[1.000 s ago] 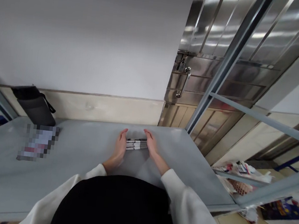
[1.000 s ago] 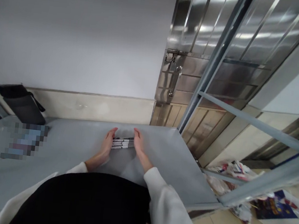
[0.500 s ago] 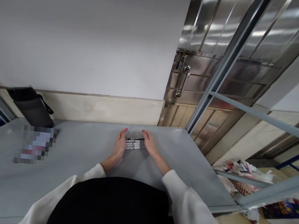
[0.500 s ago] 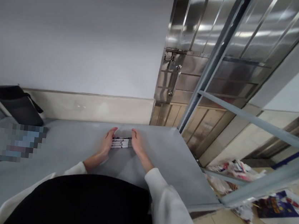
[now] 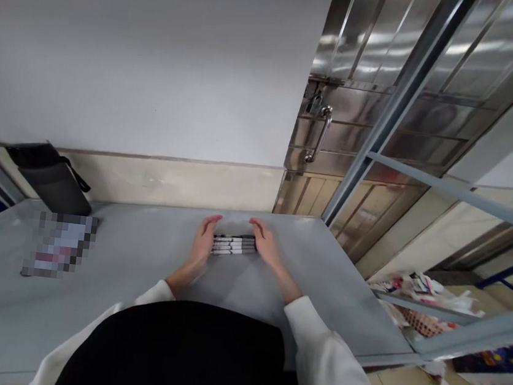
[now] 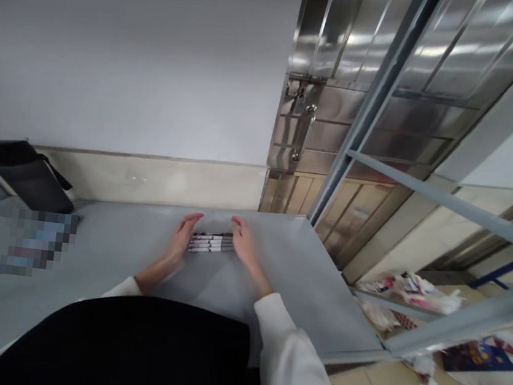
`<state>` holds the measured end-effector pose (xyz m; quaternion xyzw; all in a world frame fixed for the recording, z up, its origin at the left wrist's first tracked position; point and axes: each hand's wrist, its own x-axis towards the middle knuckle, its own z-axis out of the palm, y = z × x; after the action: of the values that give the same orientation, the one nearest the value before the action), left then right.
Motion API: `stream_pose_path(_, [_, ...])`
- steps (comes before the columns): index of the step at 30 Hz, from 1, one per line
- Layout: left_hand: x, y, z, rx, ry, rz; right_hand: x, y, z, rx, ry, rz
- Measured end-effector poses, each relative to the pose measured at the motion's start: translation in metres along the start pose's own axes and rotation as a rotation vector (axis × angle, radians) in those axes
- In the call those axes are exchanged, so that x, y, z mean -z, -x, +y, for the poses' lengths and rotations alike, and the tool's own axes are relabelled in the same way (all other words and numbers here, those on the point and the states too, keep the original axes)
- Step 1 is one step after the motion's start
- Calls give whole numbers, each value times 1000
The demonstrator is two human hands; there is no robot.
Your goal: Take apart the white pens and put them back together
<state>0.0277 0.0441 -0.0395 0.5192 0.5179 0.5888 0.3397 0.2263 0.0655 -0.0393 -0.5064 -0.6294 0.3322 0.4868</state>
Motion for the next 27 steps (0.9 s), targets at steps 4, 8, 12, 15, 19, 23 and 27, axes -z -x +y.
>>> stream_pose_path(4, [22,-8,4,-127,-156,-144,21,3,0,75,7,4])
stream_pose_path(8, [43,-14,9,-262,-403,-290,38,5,-3,70,95,27])
stream_pose_path(12, [50,-14,9,-255,-508,-400,45,6,-3,35,185,56])
stream_pose_path(15, [50,-13,9,-264,-522,-430,44,7,-2,33,214,54])
stream_pose_path(19, [49,-12,7,-270,-531,-429,42,8,-5,41,237,41])
stream_pose_path(23, [50,-13,4,-260,-545,-421,42,9,-9,43,257,29])
stream_pose_path(27, [51,-15,3,-258,-550,-409,42,9,-8,47,279,24])
